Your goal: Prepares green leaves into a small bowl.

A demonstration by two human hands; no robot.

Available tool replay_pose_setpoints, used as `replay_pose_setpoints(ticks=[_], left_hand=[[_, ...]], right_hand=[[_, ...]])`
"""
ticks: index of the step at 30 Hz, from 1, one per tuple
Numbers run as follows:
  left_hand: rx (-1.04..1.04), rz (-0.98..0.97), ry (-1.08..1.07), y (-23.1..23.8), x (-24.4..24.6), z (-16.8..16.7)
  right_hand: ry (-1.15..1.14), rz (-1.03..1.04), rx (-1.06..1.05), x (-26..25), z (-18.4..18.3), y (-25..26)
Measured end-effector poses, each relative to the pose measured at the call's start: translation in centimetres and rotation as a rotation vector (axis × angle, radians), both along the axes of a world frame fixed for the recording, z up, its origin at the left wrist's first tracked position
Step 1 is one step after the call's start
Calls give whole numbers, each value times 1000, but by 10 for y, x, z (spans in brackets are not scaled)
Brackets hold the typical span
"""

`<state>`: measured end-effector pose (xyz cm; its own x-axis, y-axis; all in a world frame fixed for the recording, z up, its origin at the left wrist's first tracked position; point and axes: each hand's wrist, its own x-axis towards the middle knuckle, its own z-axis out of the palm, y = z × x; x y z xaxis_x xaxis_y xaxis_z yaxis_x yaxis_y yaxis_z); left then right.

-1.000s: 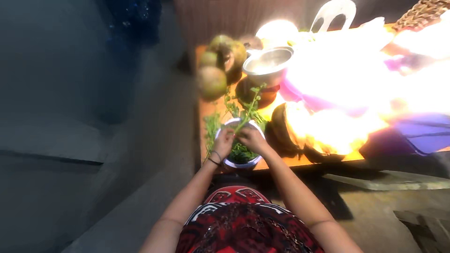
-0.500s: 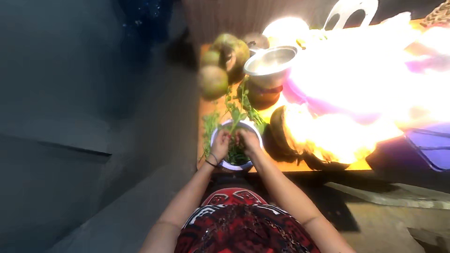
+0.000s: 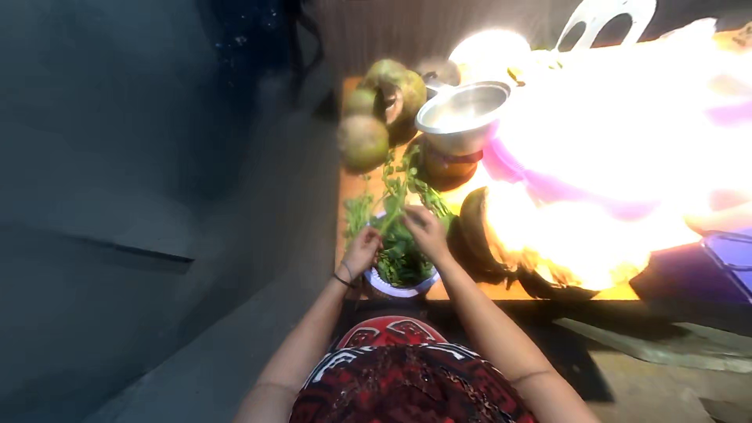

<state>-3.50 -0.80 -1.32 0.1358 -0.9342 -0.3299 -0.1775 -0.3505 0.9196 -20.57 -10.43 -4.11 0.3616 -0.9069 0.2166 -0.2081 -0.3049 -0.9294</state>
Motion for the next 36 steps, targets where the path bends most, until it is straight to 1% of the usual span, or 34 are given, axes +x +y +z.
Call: replay_pose_setpoints(ticks=[2,5,7,10,12,15,17,19,21,22,23,24,26,28,30,31,32,33,34,36], left_hand=[[-24,-7,-4,-2,4,-2],[-33,17,-23,-5,7,-3],[-36,34,-36,-9,10,-3],[-13,29,-68,-10,13,3],[17,-4,-58,-9,15,8],[-9,-37,-111,-1,19,7],[-28,-35,-144,0,20,5],[-37,-32,-157,1,20,4],[-36,-41,-145,1,20,6],[-33,-46,-131,2,20,6],[-27,-49,-114,3,19,7],[-18,-52,-96,3,18,6],[13,-49,-53,-4,16,3],[30,-44,12,-7,16,1],[50,-36,73,-5,17,2],[64,-26,93,-4,17,2],[75,-14,111,-4,19,2],[77,-6,126,-4,20,1],[79,-1,133,-4,21,1],[82,5,134,-4,23,2]], right_hand=[[47,37,-8,4,1,0],[37,52,0,11,3,2],[83,34,-63,13,6,1],[274,44,-275,14,10,-1],[403,92,-387,17,16,-1],[547,148,-477,23,13,-4],[649,171,-461,27,13,-3],[667,164,-495,28,10,-3],[592,131,-542,27,4,-4],[544,109,-530,26,2,-3],[493,96,-465,26,4,-1],[444,93,-344,25,8,1],[319,75,-37,25,14,2],[117,23,237,26,15,3],[-120,-18,421,27,11,3],[-180,-38,460,27,7,2],[-182,-53,465,25,5,0],[-123,-54,438,23,4,-1],[-3,-36,391,20,4,-2],[306,72,301,14,7,-3]])
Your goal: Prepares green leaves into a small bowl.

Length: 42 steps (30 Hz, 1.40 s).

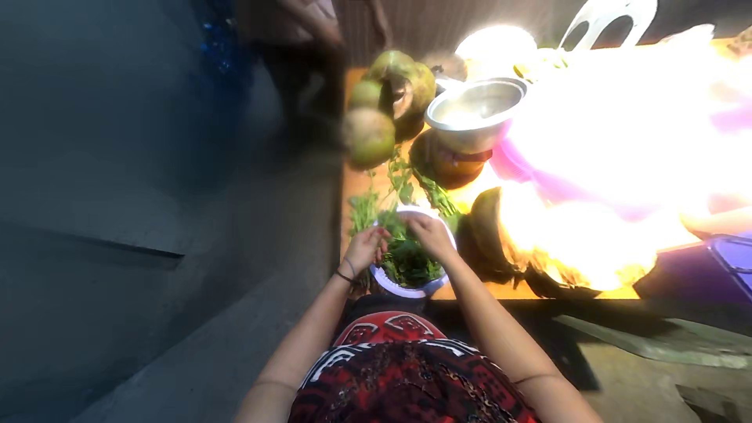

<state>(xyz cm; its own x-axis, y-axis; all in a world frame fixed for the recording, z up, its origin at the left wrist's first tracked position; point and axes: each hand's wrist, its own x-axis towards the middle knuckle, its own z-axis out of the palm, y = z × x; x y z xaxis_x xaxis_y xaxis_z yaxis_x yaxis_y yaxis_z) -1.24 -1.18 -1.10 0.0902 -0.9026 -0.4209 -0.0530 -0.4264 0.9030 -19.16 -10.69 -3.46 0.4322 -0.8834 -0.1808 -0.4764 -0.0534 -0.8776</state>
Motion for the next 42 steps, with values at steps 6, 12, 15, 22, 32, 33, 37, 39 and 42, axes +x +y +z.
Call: replay_pose_setpoints(ticks=[6,12,15,22,32,33,37,39,42], left_hand=[[-34,2,57,5,-2,2],[-20,-63,93,5,-5,3],[-21,-17,109,5,-3,4],[-43,-5,62,6,2,3],[-111,-80,97,5,-1,1],[-129,-95,79,4,-1,3],[-214,-131,-21,3,3,5],[-265,-146,-135,3,8,-2],[-317,-163,-329,3,14,-6]], right_hand=[[-26,-17,-238,-1,-13,10],[-607,-296,404,16,19,9],[-586,-273,420,11,19,7],[-174,182,-152,3,7,16],[-185,105,-98,14,9,22],[-294,15,26,17,6,23],[-626,-353,445,20,-6,11],[-707,-451,491,13,-4,3],[-799,-501,490,-2,1,-9]])
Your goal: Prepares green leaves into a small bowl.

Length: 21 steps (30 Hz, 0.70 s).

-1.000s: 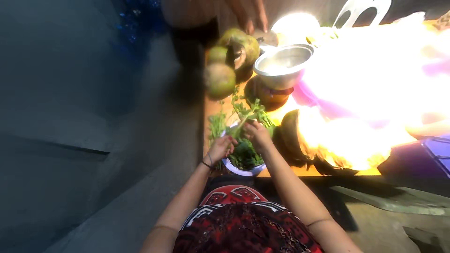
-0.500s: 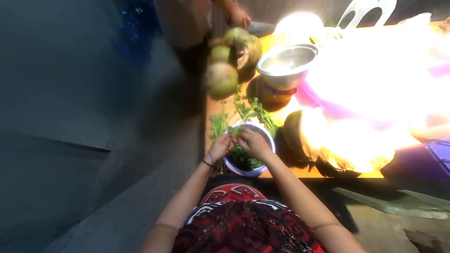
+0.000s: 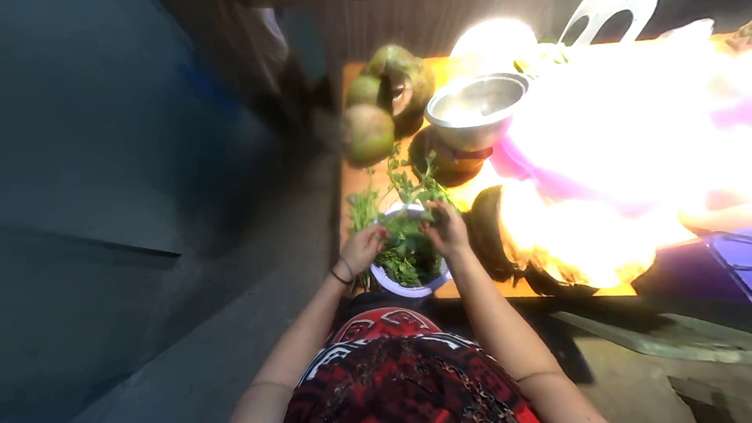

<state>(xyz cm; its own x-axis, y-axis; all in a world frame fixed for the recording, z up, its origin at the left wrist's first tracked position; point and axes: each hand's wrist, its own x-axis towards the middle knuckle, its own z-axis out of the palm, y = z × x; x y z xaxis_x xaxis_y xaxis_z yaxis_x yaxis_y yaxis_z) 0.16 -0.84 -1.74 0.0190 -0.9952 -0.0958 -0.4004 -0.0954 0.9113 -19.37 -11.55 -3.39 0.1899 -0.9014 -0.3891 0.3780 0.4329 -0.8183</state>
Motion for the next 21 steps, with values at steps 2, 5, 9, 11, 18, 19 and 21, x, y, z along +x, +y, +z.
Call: replay_pose_setpoints(ticks=[2,5,9,11,18,19,21], left_hand=[[-55,-23,-110,0,5,0],[-170,-45,-235,-1,11,-4],[-244,-103,-301,0,22,-2],[-235,-168,-318,0,29,6],[-106,-255,-350,0,44,22],[-97,-260,-358,1,45,23],[-77,-270,-376,1,47,26]], right_hand=[[-15,-48,-16,-9,5,-9],[-35,-121,-48,-23,10,-23],[-35,-65,38,-36,20,-34],[49,114,71,-40,30,-34],[234,721,-11,-58,34,-40],[262,779,-32,-59,35,-40],[339,869,-71,-57,41,-38]])
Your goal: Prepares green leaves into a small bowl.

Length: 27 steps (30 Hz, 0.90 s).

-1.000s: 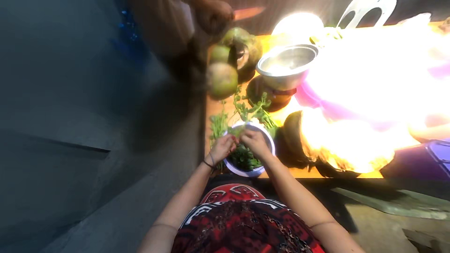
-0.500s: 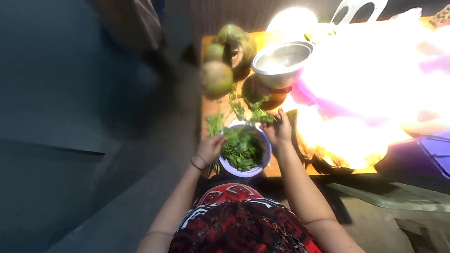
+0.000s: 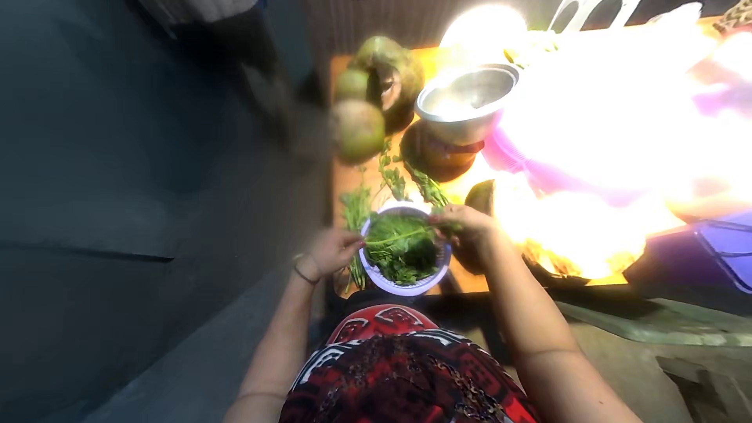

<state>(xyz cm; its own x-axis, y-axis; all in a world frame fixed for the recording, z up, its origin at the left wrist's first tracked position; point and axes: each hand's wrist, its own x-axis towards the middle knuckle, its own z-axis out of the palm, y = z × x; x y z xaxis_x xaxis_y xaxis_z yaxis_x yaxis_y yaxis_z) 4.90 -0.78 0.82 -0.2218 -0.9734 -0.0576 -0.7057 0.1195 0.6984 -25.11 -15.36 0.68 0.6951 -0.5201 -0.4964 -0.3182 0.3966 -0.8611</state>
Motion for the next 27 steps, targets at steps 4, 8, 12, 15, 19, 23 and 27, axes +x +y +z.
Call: replay_pose_setpoints(ticks=[4,8,12,15,19,23,27], left_hand=[[8,30,-36,-1,3,4],[8,82,-17,-2,2,3],[-16,102,29,-4,-14,0],[-20,84,-18,-6,-19,1],[9,70,-29,-3,-11,0],[65,80,-62,-2,-12,4],[82,81,-109,-1,-9,5]], right_hand=[[13,198,-41,-2,-8,0],[-60,32,-86,1,-13,6],[-121,-509,-68,25,-19,16],[-132,-853,-30,32,-35,7],[22,-665,-145,24,-33,4],[136,-234,-201,25,-8,16],[75,-77,-133,18,-2,14]])
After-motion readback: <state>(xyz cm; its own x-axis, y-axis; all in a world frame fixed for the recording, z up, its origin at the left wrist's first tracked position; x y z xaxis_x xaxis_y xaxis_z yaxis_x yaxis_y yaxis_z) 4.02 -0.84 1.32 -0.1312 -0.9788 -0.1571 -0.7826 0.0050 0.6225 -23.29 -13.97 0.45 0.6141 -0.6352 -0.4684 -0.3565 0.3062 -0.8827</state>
